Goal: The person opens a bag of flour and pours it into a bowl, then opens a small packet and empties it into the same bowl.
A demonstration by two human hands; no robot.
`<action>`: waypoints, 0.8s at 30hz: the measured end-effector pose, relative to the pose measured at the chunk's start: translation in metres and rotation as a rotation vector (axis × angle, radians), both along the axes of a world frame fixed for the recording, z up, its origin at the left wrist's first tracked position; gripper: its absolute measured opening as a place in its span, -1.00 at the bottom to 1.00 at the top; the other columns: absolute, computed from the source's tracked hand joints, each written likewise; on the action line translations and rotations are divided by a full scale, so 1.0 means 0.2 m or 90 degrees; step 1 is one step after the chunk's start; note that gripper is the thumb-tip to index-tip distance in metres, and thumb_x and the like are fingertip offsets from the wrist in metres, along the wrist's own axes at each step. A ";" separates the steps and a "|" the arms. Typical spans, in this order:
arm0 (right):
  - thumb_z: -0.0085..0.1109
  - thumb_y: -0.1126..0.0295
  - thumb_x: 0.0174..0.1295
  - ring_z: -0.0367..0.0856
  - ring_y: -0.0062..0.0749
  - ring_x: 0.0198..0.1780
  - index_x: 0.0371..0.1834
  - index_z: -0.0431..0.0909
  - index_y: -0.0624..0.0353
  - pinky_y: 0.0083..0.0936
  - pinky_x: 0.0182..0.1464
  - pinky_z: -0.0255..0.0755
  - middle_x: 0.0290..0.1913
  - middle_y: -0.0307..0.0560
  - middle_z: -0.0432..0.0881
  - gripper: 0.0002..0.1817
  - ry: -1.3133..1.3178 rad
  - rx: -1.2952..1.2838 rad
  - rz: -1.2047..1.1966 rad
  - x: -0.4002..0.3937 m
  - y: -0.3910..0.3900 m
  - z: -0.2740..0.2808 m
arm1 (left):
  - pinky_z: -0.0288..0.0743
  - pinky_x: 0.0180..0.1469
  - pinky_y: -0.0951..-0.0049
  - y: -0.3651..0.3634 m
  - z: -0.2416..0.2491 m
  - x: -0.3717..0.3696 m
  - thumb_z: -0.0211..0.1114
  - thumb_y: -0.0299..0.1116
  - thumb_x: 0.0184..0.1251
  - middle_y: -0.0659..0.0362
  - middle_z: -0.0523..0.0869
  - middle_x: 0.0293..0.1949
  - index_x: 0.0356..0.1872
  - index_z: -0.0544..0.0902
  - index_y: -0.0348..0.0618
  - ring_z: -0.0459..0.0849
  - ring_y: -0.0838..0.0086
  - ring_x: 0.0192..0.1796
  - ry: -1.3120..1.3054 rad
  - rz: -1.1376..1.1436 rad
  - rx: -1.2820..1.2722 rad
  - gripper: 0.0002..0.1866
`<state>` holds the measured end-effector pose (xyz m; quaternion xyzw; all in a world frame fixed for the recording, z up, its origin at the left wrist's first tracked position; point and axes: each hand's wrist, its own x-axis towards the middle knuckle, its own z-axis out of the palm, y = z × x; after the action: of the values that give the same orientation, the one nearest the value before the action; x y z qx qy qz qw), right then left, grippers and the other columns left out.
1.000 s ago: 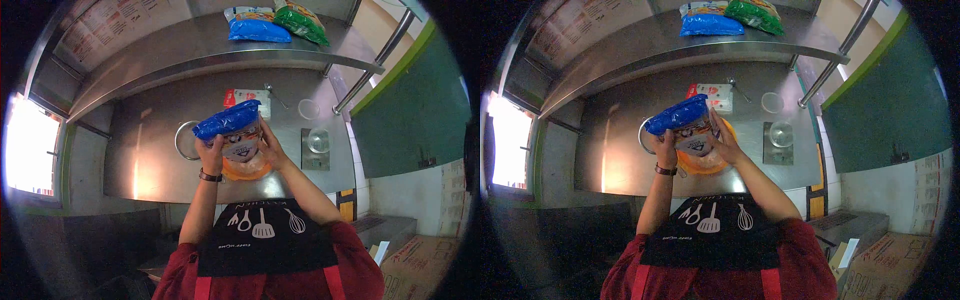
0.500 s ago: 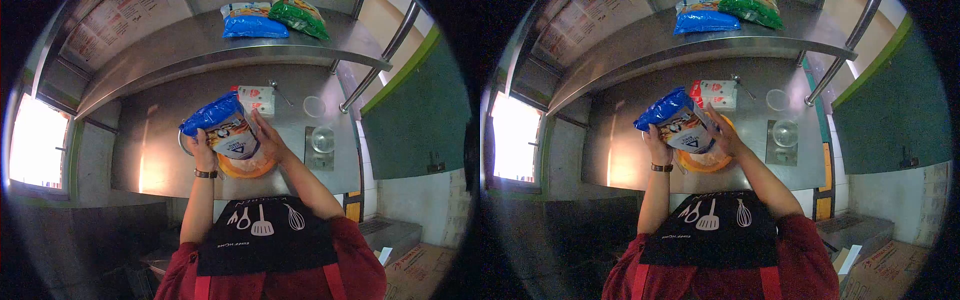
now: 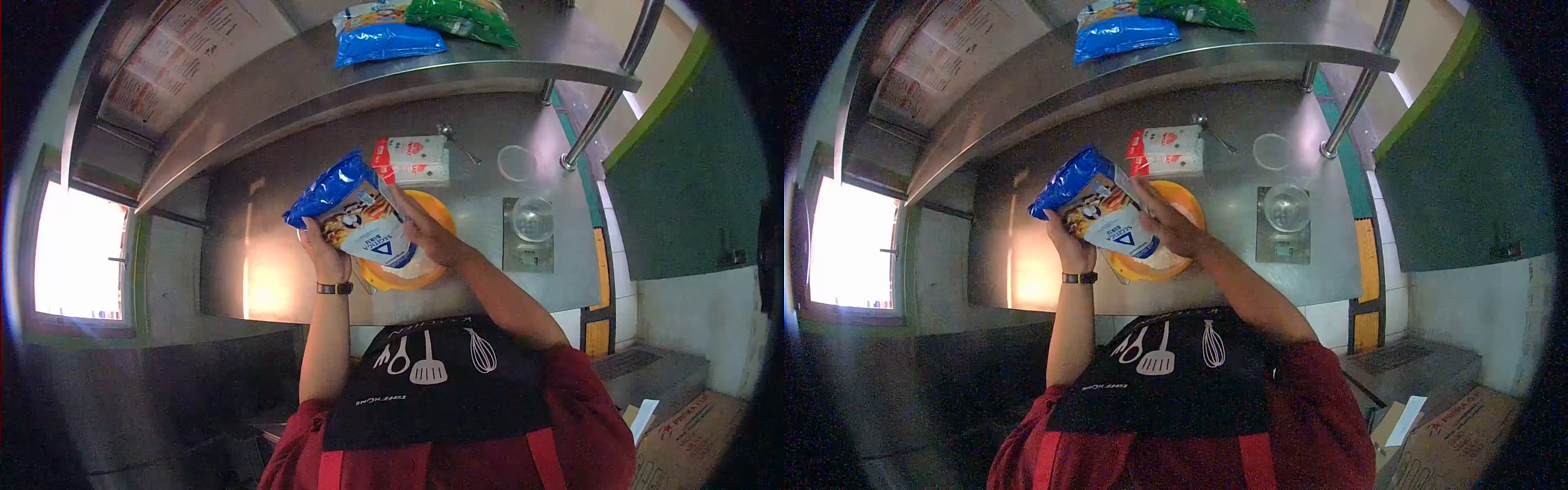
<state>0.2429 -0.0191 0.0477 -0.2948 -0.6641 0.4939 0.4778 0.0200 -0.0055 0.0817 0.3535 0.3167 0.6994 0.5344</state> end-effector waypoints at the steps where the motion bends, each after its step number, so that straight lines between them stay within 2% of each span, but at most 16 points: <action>1: 0.07 0.20 0.48 -0.21 -0.09 0.67 0.65 -0.18 0.23 -0.26 0.62 -0.27 0.65 0.22 -0.12 -0.16 -0.046 0.039 -0.013 -0.02 0.00 -0.01 | 0.63 0.15 0.18 0.00 0.00 0.01 0.11 -0.02 0.58 0.03 0.61 0.16 0.22 0.38 -0.19 0.67 0.24 0.14 -0.006 0.000 -0.004 -0.53; 5: 0.08 0.08 0.45 -0.14 -0.11 0.65 0.66 -0.34 0.15 -0.30 0.61 -0.29 0.66 0.14 -0.15 -0.05 0.025 -0.023 -0.057 -0.10 -0.06 0.05 | 0.64 0.14 0.19 0.00 0.02 0.04 0.10 -0.02 0.58 0.02 0.61 0.16 0.21 0.39 -0.21 0.67 0.24 0.12 -0.011 0.014 -0.005 -0.53; 7: 0.20 0.21 0.39 -0.08 -0.12 0.64 0.66 -0.40 0.15 -0.28 0.60 -0.19 0.65 0.18 -0.12 0.03 0.105 -0.035 -0.061 -0.10 -0.05 0.07 | 0.65 0.12 0.22 0.00 0.02 0.04 0.09 -0.03 0.59 0.03 0.62 0.15 0.20 0.40 -0.22 0.68 0.26 0.12 0.025 0.021 0.016 -0.54; 11: 0.28 0.26 0.34 -0.05 -0.13 0.63 0.66 -0.42 0.14 -0.27 0.59 -0.11 0.64 0.21 -0.11 0.09 0.128 -0.080 -0.050 -0.08 -0.02 0.07 | 0.65 0.12 0.23 -0.01 0.03 0.02 0.09 -0.07 0.60 0.03 0.62 0.14 0.20 0.39 -0.23 0.67 0.27 0.12 0.029 0.020 0.013 -0.56; 13: 0.27 0.28 0.33 -0.02 -0.13 0.62 0.66 -0.42 0.13 -0.28 0.59 -0.11 0.64 0.22 -0.10 0.09 0.117 -0.055 -0.030 -0.11 0.00 0.05 | 0.61 0.20 0.15 0.02 -0.01 0.01 -0.02 0.18 0.57 -0.01 0.62 0.18 0.27 0.40 -0.25 0.68 0.20 0.14 0.125 0.038 0.006 -0.35; 15: 0.27 0.29 0.33 -0.01 -0.13 0.62 0.66 -0.43 0.13 -0.28 0.59 -0.11 0.63 0.22 -0.09 0.09 0.109 -0.035 -0.019 -0.11 0.02 0.05 | 0.61 0.19 0.15 0.00 0.04 0.05 -0.03 0.17 0.58 -0.02 0.62 0.18 0.27 0.39 -0.26 0.68 0.20 0.14 0.114 0.038 0.023 -0.36; 18: 0.30 0.29 0.30 -0.01 -0.12 0.62 0.66 -0.39 0.15 -0.28 0.59 -0.15 0.63 0.20 -0.08 0.10 0.083 -0.028 -0.048 -0.12 0.01 0.11 | 0.61 0.19 0.15 -0.01 0.03 0.06 -0.03 0.14 0.59 -0.02 0.62 0.17 0.27 0.38 -0.26 0.68 0.20 0.14 0.126 0.061 0.034 -0.38; 20: 0.40 0.30 0.22 -0.01 -0.13 0.62 0.66 -0.32 0.17 -0.27 0.60 -0.20 0.62 0.18 -0.05 0.14 0.085 -0.170 -0.007 -0.12 -0.02 0.17 | 0.62 0.19 0.15 -0.01 0.00 0.04 -0.02 0.13 0.59 -0.02 0.62 0.17 0.27 0.37 -0.26 0.68 0.21 0.14 0.149 0.079 0.037 -0.39; 21: 0.40 0.30 0.22 -0.01 -0.13 0.62 0.66 -0.32 0.17 -0.27 0.60 -0.20 0.62 0.18 -0.05 0.14 0.083 -0.168 -0.009 -0.11 -0.01 0.15 | 0.62 0.19 0.15 0.00 -0.02 0.03 0.00 0.12 0.58 -0.02 0.61 0.18 0.26 0.38 -0.27 0.68 0.20 0.15 0.137 0.067 0.048 -0.40; 23: 0.53 0.30 0.08 0.04 -0.18 0.60 0.63 -0.16 0.18 -0.26 0.60 -0.12 0.57 0.14 0.10 0.17 0.190 -0.015 -0.057 -0.13 0.03 0.14 | 0.62 0.19 0.16 -0.01 -0.02 0.02 0.03 0.10 0.57 -0.03 0.60 0.19 0.25 0.38 -0.28 0.67 0.20 0.15 0.120 0.057 0.059 -0.40; 24: 0.53 0.30 0.08 0.04 -0.18 0.60 0.63 -0.16 0.18 -0.26 0.60 -0.12 0.57 0.14 0.10 0.17 0.190 -0.019 -0.055 -0.12 0.06 0.15 | 0.61 0.20 0.17 -0.02 -0.01 0.02 0.06 0.09 0.57 -0.03 0.59 0.21 0.27 0.37 -0.29 0.66 0.21 0.16 0.142 0.033 0.052 -0.39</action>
<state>0.2191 -0.0080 0.0779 -0.2538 -0.5651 0.5207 0.5875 0.0243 -0.0099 0.0796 0.4422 0.3543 0.6819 0.4625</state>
